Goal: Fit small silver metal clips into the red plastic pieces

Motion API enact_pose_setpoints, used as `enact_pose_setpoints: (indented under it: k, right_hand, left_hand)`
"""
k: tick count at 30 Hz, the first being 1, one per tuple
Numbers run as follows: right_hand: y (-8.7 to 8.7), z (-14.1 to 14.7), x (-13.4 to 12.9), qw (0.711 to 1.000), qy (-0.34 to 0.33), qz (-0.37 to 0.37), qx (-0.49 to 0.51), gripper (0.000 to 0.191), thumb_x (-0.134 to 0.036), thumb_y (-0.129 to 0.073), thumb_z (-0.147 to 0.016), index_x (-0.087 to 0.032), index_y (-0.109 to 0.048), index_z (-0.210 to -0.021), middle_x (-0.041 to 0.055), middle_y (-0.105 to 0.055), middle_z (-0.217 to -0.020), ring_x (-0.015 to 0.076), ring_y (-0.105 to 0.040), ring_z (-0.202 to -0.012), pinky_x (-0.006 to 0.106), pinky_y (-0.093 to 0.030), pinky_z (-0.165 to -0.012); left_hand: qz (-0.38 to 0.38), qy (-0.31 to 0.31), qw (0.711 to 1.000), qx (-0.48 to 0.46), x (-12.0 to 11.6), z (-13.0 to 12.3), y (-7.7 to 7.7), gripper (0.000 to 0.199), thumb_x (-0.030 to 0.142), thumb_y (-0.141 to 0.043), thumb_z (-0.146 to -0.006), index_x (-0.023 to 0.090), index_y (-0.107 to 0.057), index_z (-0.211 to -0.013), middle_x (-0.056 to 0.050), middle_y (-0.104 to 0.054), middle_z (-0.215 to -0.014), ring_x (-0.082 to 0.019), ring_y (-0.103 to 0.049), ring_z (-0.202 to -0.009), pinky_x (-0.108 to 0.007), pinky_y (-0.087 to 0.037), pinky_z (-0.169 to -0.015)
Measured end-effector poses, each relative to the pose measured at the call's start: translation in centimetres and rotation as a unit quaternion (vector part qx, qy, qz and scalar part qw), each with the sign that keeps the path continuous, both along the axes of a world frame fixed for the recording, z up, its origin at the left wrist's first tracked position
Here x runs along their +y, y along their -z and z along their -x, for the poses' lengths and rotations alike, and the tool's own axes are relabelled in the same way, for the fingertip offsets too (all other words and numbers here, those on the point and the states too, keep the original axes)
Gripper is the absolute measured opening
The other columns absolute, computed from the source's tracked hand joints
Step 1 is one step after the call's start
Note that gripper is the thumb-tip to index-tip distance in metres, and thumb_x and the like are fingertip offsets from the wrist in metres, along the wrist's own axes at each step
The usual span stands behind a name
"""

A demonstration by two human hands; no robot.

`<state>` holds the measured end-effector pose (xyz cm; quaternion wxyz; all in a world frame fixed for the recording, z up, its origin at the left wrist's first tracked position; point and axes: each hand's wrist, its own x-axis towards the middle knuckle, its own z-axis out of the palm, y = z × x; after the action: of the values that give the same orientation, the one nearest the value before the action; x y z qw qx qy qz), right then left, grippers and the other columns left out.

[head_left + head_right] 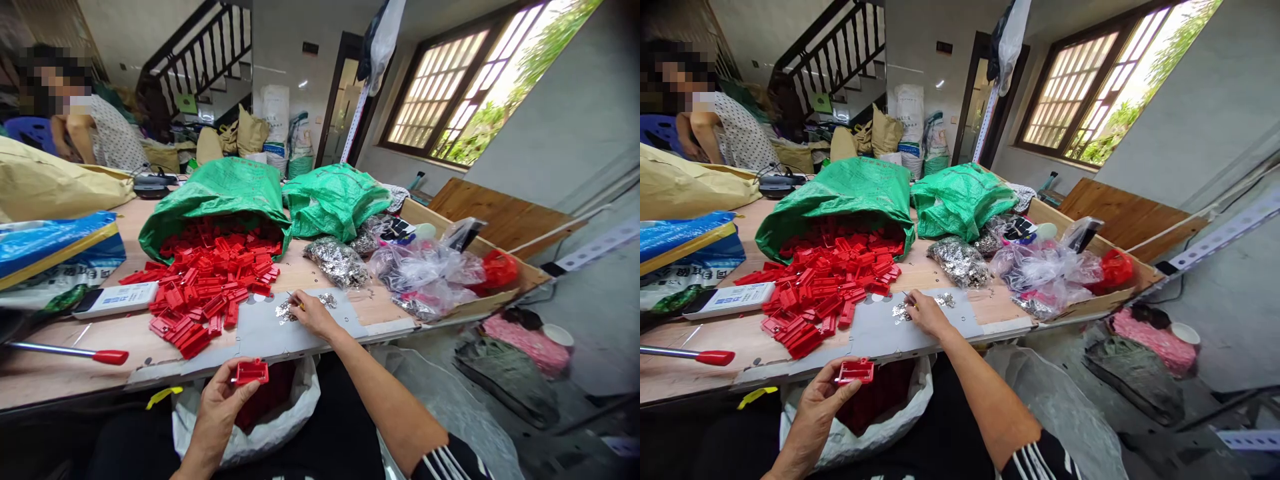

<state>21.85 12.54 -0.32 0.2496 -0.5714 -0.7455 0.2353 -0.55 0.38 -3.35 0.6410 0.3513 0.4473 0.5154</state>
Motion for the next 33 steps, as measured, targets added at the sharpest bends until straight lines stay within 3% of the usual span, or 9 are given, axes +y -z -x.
enact_pose_setpoints:
  k: [4, 9, 14, 18, 24, 28, 33]
  right_hand:
    - [0.4, -0.3, -0.1, 1.000, 0.006, -0.011, 0.025, 0.011, -0.017, -0.047, -0.080, -0.021, -0.057, -0.082, -0.0009, -0.064, -0.079, 0.0134, -0.057, -0.074, 0.022, -0.039, -0.068]
    - [0.4, -0.4, -0.3, 0.998, 0.023, -0.023, 0.046, 0.010, -0.019, -0.048, -0.080, -0.021, -0.057, -0.082, -0.0015, -0.061, -0.072, 0.0136, -0.054, -0.067, 0.023, -0.038, -0.065]
    - [0.1, -0.7, -0.1, 0.996, 0.027, -0.041, 0.073, 0.008, -0.020, -0.049, -0.081, -0.021, -0.056, -0.081, -0.0020, -0.060, -0.073, 0.0134, -0.053, -0.069, 0.024, -0.038, -0.066]
    - [-0.6, -0.4, -1.0, 0.994, 0.026, -0.038, 0.102, 0.007, -0.024, -0.050, -0.082, -0.020, -0.056, -0.083, -0.0028, -0.058, -0.072, 0.0122, -0.052, -0.065, 0.023, -0.038, -0.064]
    - [-2.7, 2.8, -5.3, 0.974, -0.084, 0.018, 0.210, 0.006, -0.024, -0.052, -0.085, -0.019, -0.056, -0.083, -0.0032, -0.054, -0.070, 0.0098, -0.048, -0.061, 0.021, -0.039, -0.059]
    - [-3.2, 4.6, -7.3, 0.976, -0.125, -0.030, 0.175, 0.005, -0.015, -0.055, -0.083, -0.019, -0.057, -0.079, -0.0009, -0.056, -0.076, 0.0119, -0.050, -0.071, 0.023, -0.040, -0.067]
    - [-2.8, 4.8, -7.6, 0.970, -0.173, -0.068, 0.157, 0.010, -0.010, -0.053, -0.084, -0.019, -0.057, -0.082, 0.0011, -0.056, -0.079, 0.0136, -0.052, -0.077, 0.024, -0.041, -0.071]
  left_hand:
    - [0.016, -0.013, 0.999, -0.027, 0.1, -0.3, -0.6, 0.041, 0.030, -0.078, -0.065, 0.017, -0.063, -0.101, -0.005, -0.073, -0.093, -0.016, -0.066, -0.081, -0.024, -0.053, -0.075]
    - [0.038, -0.039, 0.996, -0.076, 0.0, -0.7, -1.8, 0.046, 0.032, -0.076, -0.066, 0.019, -0.063, -0.109, -0.006, -0.070, -0.096, -0.018, -0.065, -0.081, -0.031, -0.056, -0.076]
    - [0.048, -0.015, 0.993, -0.111, 0.5, -0.7, -2.3, 0.057, 0.028, -0.075, -0.068, 0.024, -0.057, -0.122, -0.004, -0.068, -0.094, -0.016, -0.064, -0.081, -0.032, -0.055, -0.078]
    - [0.046, -0.002, 0.990, -0.133, 1.1, -0.9, -2.6, 0.054, 0.027, -0.071, -0.073, 0.025, -0.055, -0.125, -0.003, -0.067, -0.091, -0.014, -0.062, -0.079, -0.029, -0.053, -0.077]
    - [0.025, -0.008, 0.988, -0.155, 1.8, -1.2, -3.3, 0.051, 0.024, -0.072, -0.073, 0.027, -0.057, -0.123, -0.002, -0.065, -0.091, -0.012, -0.060, -0.079, -0.023, -0.051, -0.071]
    - [0.012, -0.001, 0.987, -0.157, 2.1, -1.2, -3.5, 0.049, 0.023, -0.071, -0.074, 0.028, -0.058, -0.122, -0.001, -0.065, -0.091, -0.011, -0.059, -0.080, -0.022, -0.050, -0.072]
    - [-0.005, 0.004, 0.988, -0.157, 2.2, -0.8, -3.8, 0.047, 0.022, -0.070, -0.075, 0.027, -0.060, -0.120, 0.000, -0.064, -0.087, -0.010, -0.059, -0.077, -0.020, -0.048, -0.070]
